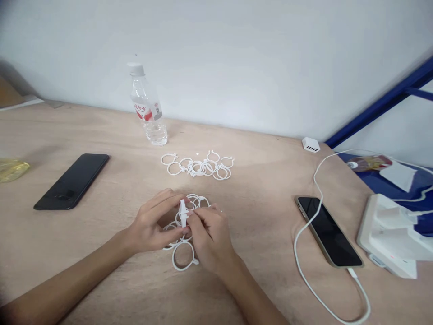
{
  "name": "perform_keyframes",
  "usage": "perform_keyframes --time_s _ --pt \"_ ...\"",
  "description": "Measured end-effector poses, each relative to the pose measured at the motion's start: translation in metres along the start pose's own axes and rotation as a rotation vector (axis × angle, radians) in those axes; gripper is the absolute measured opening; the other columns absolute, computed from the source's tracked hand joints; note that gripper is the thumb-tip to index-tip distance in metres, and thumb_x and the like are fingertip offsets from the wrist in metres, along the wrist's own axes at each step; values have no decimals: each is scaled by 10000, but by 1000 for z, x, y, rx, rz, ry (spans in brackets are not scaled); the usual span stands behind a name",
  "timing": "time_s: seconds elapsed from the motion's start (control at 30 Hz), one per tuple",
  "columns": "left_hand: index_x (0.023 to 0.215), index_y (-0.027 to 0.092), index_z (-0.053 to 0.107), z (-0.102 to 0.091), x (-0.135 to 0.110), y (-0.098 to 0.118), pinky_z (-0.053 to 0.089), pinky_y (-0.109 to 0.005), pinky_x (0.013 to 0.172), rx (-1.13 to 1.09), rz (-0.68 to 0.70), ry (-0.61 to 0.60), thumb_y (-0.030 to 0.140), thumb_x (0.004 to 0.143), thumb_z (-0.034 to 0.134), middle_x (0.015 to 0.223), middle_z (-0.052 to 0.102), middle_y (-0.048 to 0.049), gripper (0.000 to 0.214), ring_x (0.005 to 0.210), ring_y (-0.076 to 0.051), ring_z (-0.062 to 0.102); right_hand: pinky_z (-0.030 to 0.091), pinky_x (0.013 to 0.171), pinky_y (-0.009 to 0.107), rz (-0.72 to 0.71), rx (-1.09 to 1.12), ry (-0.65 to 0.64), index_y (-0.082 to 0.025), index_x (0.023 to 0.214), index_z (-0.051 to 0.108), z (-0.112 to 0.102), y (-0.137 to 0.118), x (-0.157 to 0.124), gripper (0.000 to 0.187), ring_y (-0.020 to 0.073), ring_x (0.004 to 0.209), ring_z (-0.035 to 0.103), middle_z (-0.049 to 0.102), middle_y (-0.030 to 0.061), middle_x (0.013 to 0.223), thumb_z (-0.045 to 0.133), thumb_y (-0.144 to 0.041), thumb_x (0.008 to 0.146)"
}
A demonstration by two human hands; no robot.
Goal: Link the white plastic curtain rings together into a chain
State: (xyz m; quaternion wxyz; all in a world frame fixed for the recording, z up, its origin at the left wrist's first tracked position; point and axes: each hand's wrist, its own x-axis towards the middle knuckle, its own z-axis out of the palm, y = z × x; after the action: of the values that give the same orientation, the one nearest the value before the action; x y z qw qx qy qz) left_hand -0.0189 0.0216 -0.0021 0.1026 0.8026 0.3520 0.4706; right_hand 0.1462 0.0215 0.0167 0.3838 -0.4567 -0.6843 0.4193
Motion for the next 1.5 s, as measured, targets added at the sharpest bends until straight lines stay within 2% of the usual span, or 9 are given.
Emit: perform_keyframes --time_s 0.07,0.17,0.27,0.4,0.57,0.67,0.9,1.13,1.5 --pt "1048 135 591 0 0 -1 449 -317 636 -5 -60 -7 341 825 657 782 635 -69 312 691 -173 529 379 573 253 -6 2 62 -187 523 546 -6 2 3 345 114 528 448 520 -24 503 495 -270 853" --pt "966 127 624 -1 2 -1 426 -305 624 -24 -143 -53 345 804 680 708 590 -39 277 660 -161 504 449 610 262 16 130 118 -195 783 690 -11 6 5 203 139 614 567 655 5 682 548 -320 855" --pt "927 133 651 -2 3 -1 409 -306 628 -24 -193 -137 354 790 685 664 557 -16 263 640 -158 493 505 652 280 6 288 69 -219 988 700 -9 11 5 226 172 738 650 710 34 841 558 -348 870" --pt "914 146 665 -2 4 0 432 -317 654 -17 -271 -201 249 767 663 694 587 -25 179 669 -170 524 525 735 309 -75 260 80 -219 908 728 0 17 3 212 188 802 664 718 44 824 563 -349 880" --pt "1108 177 642 -2 3 -2 510 -354 824 -169 -385 -127 289 801 664 1011 690 -93 328 915 -216 632 531 761 333 -81 227 186 -213 936 736 3 20 8 226 194 814 667 728 58 886 566 -352 881" --pt "1175 168 623 -2 3 -4 507 -384 917 -244 -436 -39 294 802 672 1141 684 -117 397 1055 -249 632 528 781 350 -88 180 178 -203 953 734 1 20 12 230 211 865 674 742 70 924 556 -334 890" --pt "1104 148 648 -1 4 -6 529 -381 893 -348 -601 6 331 809 658 1061 704 -104 347 976 -242 661 468 811 366 -368 -192 158 -219 993 710 -12 26 18 228 201 849 652 736 53 899 492 -236 925" --pt "1046 119 636 -2 6 -5 534 -329 763 -425 -677 25 369 757 694 879 647 -72 387 835 -208 624 348 866 420 -445 -544 157 -203 1003 670 -22 29 18 185 222 936 606 713 68 988 515 -177 906" --pt "1046 137 624 -4 6 -5 505 -284 733 -513 -630 -51 374 784 694 899 608 -61 360 809 -173 582 400 802 358 -454 -346 167 -220 950 670 -15 27 19 144 177 845 630 732 30 893 531 -207 917"
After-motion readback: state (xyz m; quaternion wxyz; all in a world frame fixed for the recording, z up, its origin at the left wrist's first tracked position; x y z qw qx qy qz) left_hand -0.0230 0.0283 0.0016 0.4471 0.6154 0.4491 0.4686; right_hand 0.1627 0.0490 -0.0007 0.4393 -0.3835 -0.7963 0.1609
